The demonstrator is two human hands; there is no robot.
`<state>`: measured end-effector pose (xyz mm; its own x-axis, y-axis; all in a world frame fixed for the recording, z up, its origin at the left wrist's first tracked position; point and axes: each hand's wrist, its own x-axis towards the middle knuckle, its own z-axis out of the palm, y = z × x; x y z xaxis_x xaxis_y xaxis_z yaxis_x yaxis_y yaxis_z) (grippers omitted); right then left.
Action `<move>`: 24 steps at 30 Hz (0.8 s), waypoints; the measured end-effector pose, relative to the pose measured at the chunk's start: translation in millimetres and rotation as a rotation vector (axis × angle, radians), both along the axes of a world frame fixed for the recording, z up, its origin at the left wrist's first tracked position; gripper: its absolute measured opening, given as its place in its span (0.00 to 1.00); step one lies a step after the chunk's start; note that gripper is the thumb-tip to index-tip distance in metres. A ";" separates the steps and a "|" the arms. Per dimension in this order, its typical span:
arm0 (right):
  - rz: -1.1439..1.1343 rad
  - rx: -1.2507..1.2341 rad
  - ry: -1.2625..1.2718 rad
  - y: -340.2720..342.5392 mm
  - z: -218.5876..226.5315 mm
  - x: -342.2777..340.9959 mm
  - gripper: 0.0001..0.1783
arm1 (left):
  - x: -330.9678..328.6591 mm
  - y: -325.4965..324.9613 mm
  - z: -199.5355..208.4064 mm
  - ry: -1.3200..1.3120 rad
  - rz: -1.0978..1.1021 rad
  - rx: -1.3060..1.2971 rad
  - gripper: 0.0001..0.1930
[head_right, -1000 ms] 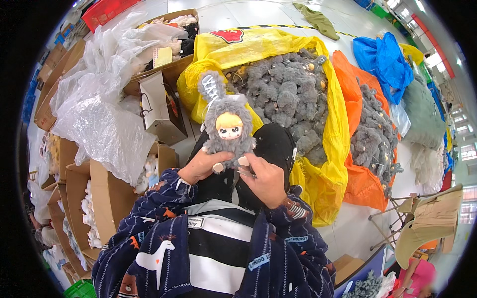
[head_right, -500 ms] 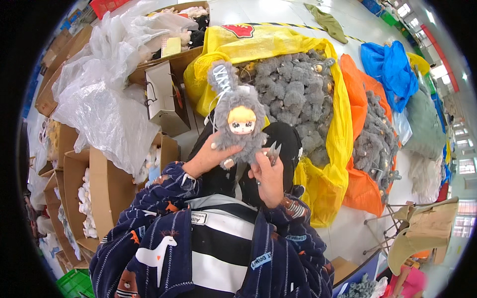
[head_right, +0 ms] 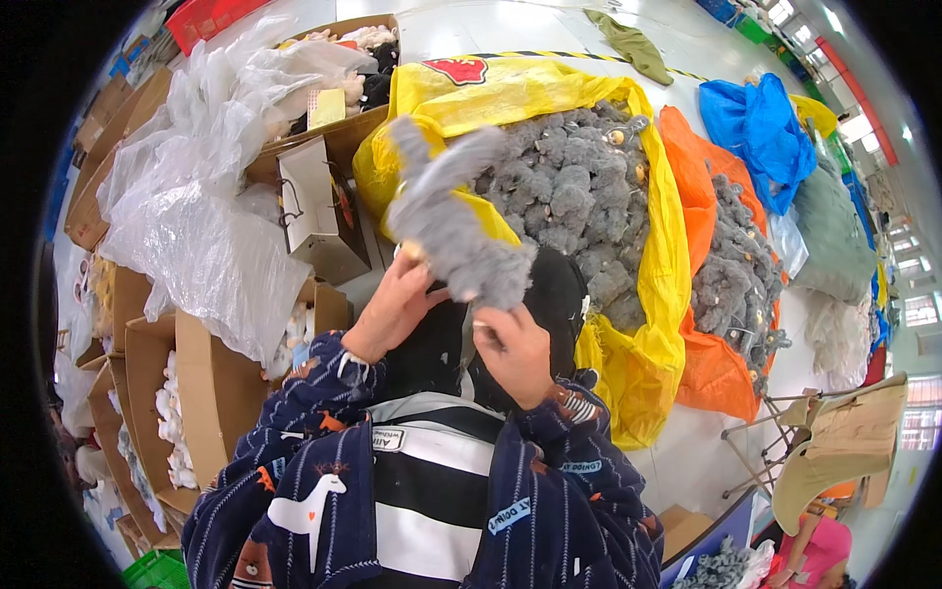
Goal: The person sits on the floor and repeatedly picks up small grey stuffed toys from a yellow sack. Using scissors, they trim loose threads and excess fabric from the toys' bodies and faces, then place the finished items into an orange sack.
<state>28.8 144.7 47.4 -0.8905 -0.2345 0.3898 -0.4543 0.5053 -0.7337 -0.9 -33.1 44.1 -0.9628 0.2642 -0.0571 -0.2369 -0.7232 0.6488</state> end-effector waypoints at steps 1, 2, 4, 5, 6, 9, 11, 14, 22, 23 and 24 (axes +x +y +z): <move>0.051 0.123 0.145 -0.1 -0.8 -4.6 0.12 | 2.2 1.4 3.2 0.048 0.011 -0.031 0.27; 0.101 0.248 0.290 -0.2 -0.6 -7.7 0.13 | 4.0 6.7 3.5 0.037 0.041 -0.010 0.26; 0.175 0.287 0.223 -5.8 -3.1 -2.2 0.19 | 8.1 14.6 1.6 -0.057 0.110 -0.024 0.21; 0.219 0.295 0.213 -6.5 -8.2 -1.5 0.20 | 6.9 13.4 -0.7 -0.102 0.107 0.013 0.20; 0.263 0.298 0.222 -5.3 -7.7 -2.2 0.17 | 6.5 11.4 -3.6 -0.148 0.110 0.048 0.19; 0.240 -0.070 -0.030 -4.6 -12.2 2.9 0.14 | 4.5 2.6 -12.5 -0.213 0.104 0.129 0.18; 0.014 -0.372 -0.330 1.9 -15.9 8.0 0.12 | 3.2 -3.4 -18.2 -0.182 0.073 0.152 0.19; -0.031 -0.660 -0.671 6.3 17.6 -0.1 0.24 | 5.7 -1.8 -21.6 -0.116 0.010 0.108 0.23; -0.032 -0.454 -0.600 -19.1 2.2 3.5 0.26 | 11.0 14.4 -16.9 -0.051 0.123 -0.035 0.21; -0.040 -0.470 -0.621 -22.3 4.9 5.2 0.26 | 12.3 13.6 -22.4 -0.078 0.136 -0.003 0.22; -0.052 -0.407 -0.573 -19.3 -6.1 5.0 0.26 | 14.7 12.1 -26.8 -0.062 0.121 -0.015 0.22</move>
